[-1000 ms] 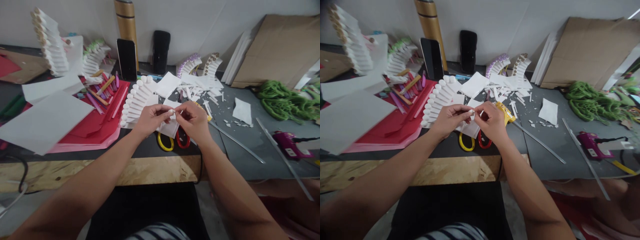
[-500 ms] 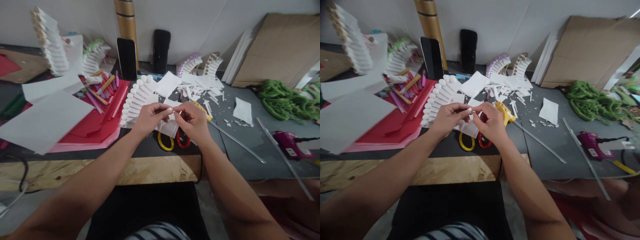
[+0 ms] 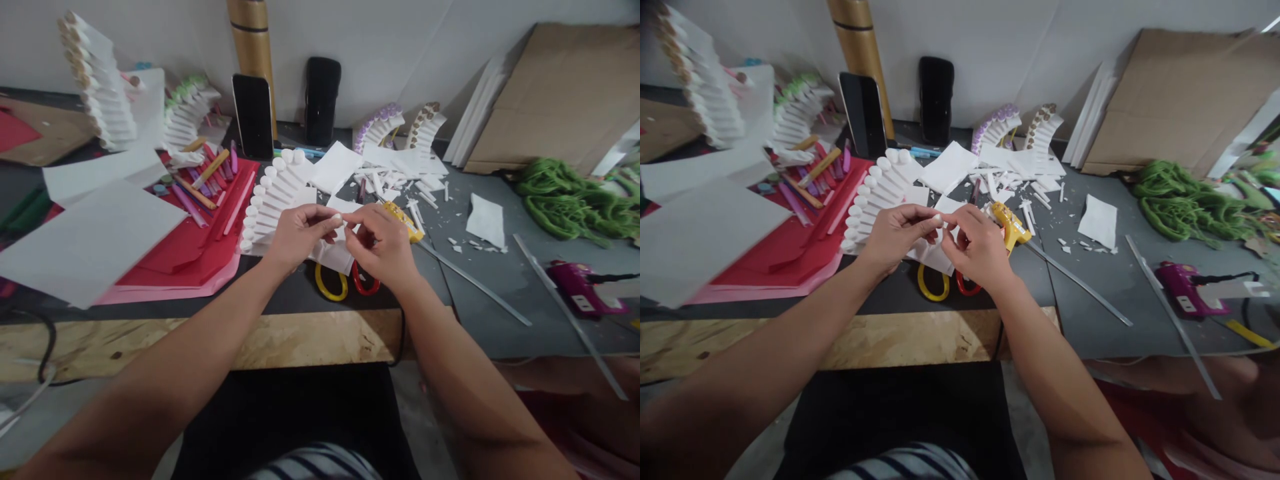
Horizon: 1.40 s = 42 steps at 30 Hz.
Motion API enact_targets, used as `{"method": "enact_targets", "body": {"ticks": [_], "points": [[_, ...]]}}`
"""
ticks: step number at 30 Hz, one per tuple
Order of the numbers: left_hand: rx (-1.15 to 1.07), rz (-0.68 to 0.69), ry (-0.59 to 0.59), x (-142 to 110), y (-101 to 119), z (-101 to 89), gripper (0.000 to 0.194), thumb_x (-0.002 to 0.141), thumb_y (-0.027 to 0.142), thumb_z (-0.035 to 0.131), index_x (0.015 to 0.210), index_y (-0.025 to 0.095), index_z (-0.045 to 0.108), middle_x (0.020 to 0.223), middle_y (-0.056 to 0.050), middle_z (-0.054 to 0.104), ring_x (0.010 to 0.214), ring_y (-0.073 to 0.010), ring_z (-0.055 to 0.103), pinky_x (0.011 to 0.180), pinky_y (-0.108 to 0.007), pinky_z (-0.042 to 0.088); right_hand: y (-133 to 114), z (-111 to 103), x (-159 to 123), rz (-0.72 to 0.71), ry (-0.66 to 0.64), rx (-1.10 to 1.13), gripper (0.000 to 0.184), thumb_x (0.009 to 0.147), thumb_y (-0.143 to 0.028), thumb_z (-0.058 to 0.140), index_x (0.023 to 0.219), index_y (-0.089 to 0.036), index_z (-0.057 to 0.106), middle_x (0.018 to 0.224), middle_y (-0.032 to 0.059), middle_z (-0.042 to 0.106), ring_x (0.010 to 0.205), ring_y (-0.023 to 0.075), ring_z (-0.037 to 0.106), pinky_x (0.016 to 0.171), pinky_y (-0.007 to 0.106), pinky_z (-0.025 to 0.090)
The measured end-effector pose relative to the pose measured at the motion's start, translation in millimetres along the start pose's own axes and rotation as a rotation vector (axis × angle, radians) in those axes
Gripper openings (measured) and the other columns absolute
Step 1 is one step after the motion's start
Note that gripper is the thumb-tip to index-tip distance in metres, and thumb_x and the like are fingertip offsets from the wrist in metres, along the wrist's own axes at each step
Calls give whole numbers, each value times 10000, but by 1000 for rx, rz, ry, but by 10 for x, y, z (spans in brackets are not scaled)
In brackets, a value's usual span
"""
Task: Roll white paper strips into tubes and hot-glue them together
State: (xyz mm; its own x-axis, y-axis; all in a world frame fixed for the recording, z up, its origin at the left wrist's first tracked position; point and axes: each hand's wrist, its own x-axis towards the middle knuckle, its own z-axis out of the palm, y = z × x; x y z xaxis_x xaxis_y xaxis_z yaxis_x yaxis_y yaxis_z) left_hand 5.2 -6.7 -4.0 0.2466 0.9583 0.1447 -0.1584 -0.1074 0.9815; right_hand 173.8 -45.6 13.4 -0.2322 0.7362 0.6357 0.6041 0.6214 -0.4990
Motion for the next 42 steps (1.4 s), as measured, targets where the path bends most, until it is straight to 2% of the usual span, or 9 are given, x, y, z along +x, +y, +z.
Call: {"method": "enact_targets", "body": {"ticks": [7,14,21,27,32,34,38,42], "points": [[10,-13,38,-7,9,-6,256,733,352,832,858,139,766,690,-32,716,559,-100,612,595,-245,516,35,42,-50,-58,-17,-102,265,854,-147,581,1104,-193,656,995,83,663,573,98,517,563,275,475],[14,-3,46,-1,-19,-23,296,711,384,848,834,133,751,677,-26,709,557,-106,618,575,-240,510,37,45,-53,-132,-8,-136,271,861,-136,570,1117,-153,658,977,111,669,620,128,553,570,289,490],[0,12,61,6,-21,-11,218,727,314,833,817,136,746,678,-17,702,550,-94,616,568,-234,507,4,48,-52,-114,-36,-199,299,873,-154,549,1149,-166,661,991,109,677,633,139,565,565,300,493],[-170,-40,87,51,-68,-24,220,712,282,839,836,132,737,664,-9,695,586,-95,632,634,-246,548,-39,78,-58,-97,-92,-245,392,903,-180,522,1281,-167,628,1081,128,682,639,139,583,591,314,520],[-272,-74,58,59,-59,-14,247,692,272,858,842,124,730,665,-1,690,596,-85,636,641,-236,553,-58,50,-47,-141,-46,-218,345,907,-155,526,1230,-148,649,1023,121,687,577,117,547,567,304,507],[-293,-69,37,51,-41,-1,265,680,275,870,845,120,732,663,-3,693,591,-87,638,631,-237,554,-73,19,-35,-98,12,-144,288,901,-146,542,1159,-185,665,989,84,681,541,94,522,549,289,489],[-346,-97,12,35,-3,13,289,656,266,889,848,113,739,682,-12,709,600,-88,644,635,-235,556,-100,-43,-13,105,155,79,140,888,-164,594,1014,-213,631,850,12,640,516,78,507,485,260,419],[-396,-127,4,33,12,-2,311,663,286,894,874,117,740,775,-37,741,649,-83,653,682,-234,560,-91,-56,-10,212,133,234,113,898,-197,599,1002,-223,563,916,19,653,527,79,529,433,257,364]]}}
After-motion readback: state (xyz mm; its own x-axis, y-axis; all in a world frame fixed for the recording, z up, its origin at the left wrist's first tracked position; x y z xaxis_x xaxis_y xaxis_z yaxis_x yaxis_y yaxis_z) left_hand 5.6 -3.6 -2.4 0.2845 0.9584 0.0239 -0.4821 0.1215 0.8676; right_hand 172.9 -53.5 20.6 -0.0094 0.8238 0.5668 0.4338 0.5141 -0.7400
